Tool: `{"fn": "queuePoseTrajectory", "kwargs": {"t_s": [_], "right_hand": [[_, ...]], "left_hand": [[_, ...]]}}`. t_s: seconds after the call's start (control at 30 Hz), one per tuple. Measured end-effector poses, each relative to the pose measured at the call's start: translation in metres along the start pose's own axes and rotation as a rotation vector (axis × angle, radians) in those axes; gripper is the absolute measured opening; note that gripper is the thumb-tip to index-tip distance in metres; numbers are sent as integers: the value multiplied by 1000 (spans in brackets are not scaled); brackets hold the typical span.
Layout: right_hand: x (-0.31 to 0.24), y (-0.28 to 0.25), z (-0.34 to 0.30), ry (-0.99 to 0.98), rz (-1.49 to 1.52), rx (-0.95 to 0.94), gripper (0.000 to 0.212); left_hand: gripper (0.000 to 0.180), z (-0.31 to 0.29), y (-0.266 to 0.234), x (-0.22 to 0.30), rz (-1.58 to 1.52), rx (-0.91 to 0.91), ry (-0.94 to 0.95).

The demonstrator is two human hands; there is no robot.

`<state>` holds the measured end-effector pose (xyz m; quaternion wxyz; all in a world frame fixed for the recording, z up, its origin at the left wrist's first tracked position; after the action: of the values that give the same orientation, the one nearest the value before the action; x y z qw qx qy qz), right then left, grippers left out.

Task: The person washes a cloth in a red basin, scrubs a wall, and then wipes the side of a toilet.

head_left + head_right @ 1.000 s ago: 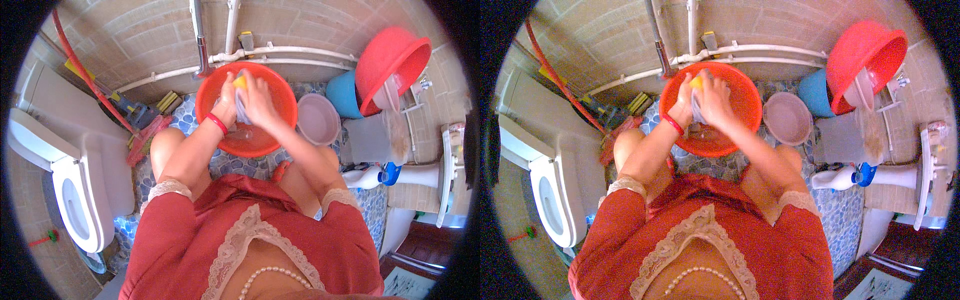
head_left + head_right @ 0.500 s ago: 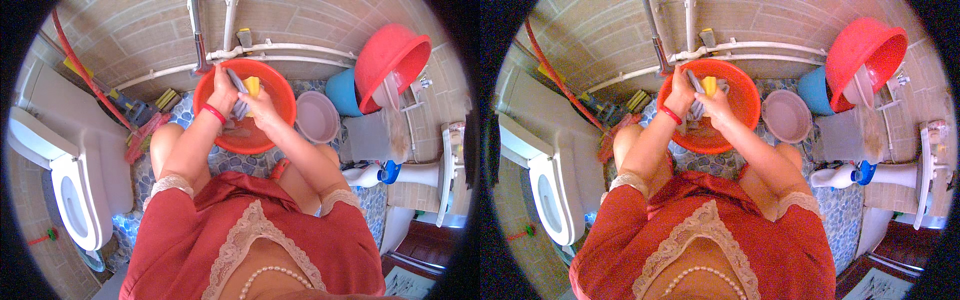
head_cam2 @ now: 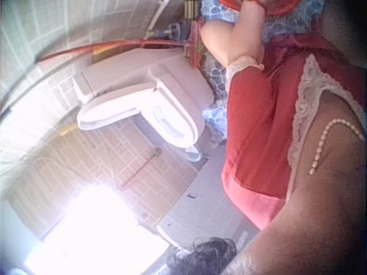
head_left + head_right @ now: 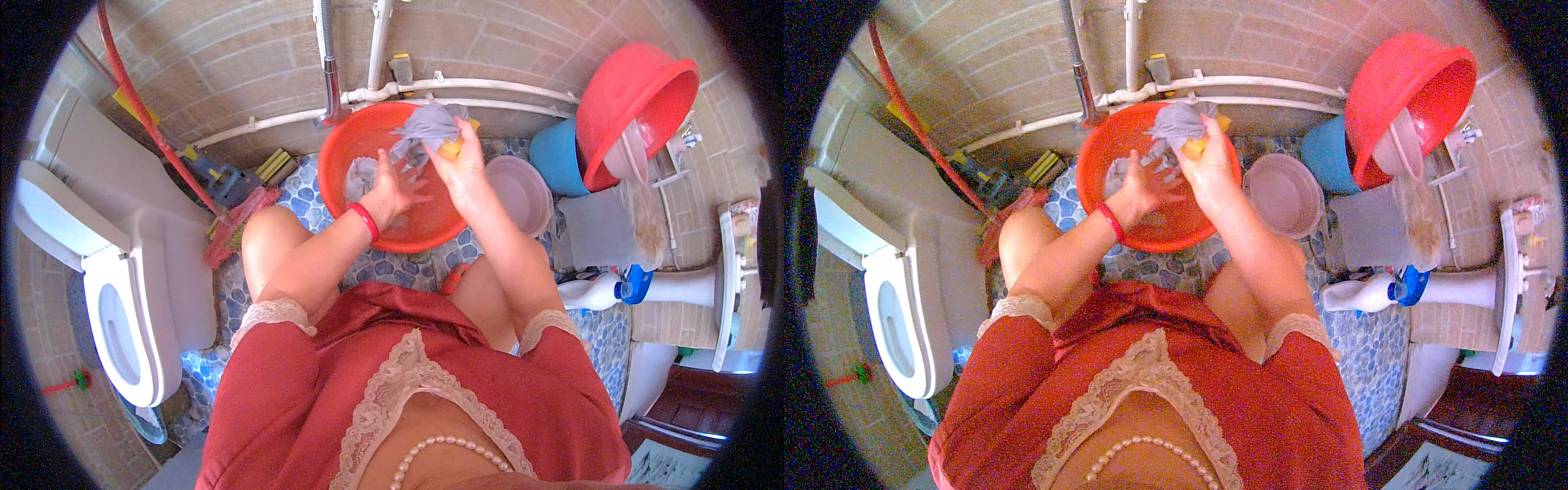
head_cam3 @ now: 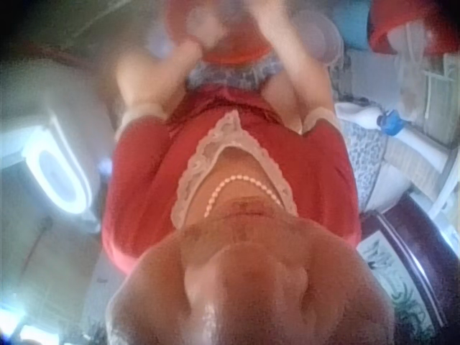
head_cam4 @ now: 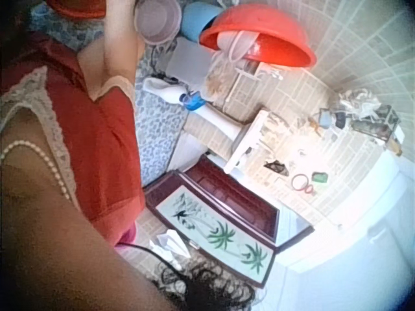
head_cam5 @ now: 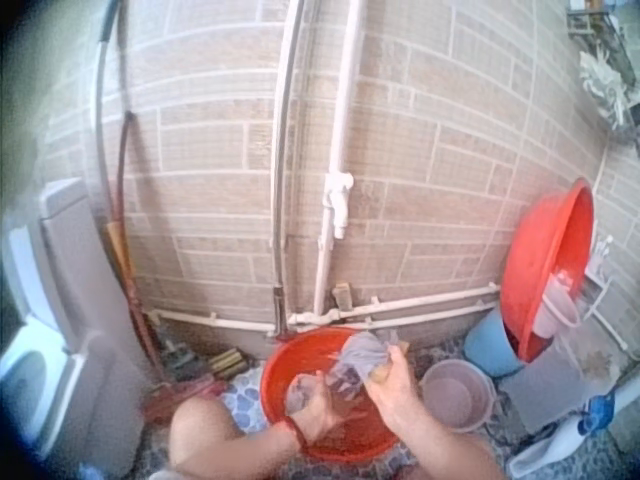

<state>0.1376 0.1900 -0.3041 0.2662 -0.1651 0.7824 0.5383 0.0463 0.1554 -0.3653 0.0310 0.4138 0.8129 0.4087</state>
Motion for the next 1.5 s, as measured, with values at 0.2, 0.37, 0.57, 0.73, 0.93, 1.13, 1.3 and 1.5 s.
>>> {"fn": "queuePoseTrajectory", "kwargs": {"t_s": [0.2,0.37,0.57,0.73,0.93,1.13,1.3,1.5], "right_hand": [[61,12,-27,216,-225,-124,34],[21,-26,-19,115,-625,77,50],[-29,66,-65,-1002,-1746,-121,51],[9,74,-38,-978,-2138,-140,56],[26,35,-7,-530,-2079,-18,54],[22,73,-41,-827,-2152,-133,54],[-23,-9,52,-403,-1905,100,38],[3,-62,42,92,-514,244,40]], "left_hand": [[64,52,37,37,-537,-783,-129],[44,36,41,63,-419,-621,-102],[44,26,35,50,-312,-494,-140],[40,40,25,16,-227,-544,-241],[43,40,17,17,-200,-434,-92],[46,36,20,28,-132,-470,-75],[50,12,43,11,-209,-477,-134],[52,-4,71,64,-456,-771,-168]]}}
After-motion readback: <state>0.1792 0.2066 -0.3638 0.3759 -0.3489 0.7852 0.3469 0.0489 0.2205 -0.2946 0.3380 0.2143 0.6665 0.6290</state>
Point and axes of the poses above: each hand's wrist, its own z-axis towards the middle knuckle, its own y-axis out of the palm, x = y × z, the point moved 10 cm from there along z, towards the middle knuckle, and after that the axes turned 9 degrees about -z, right-handed, at the moved point
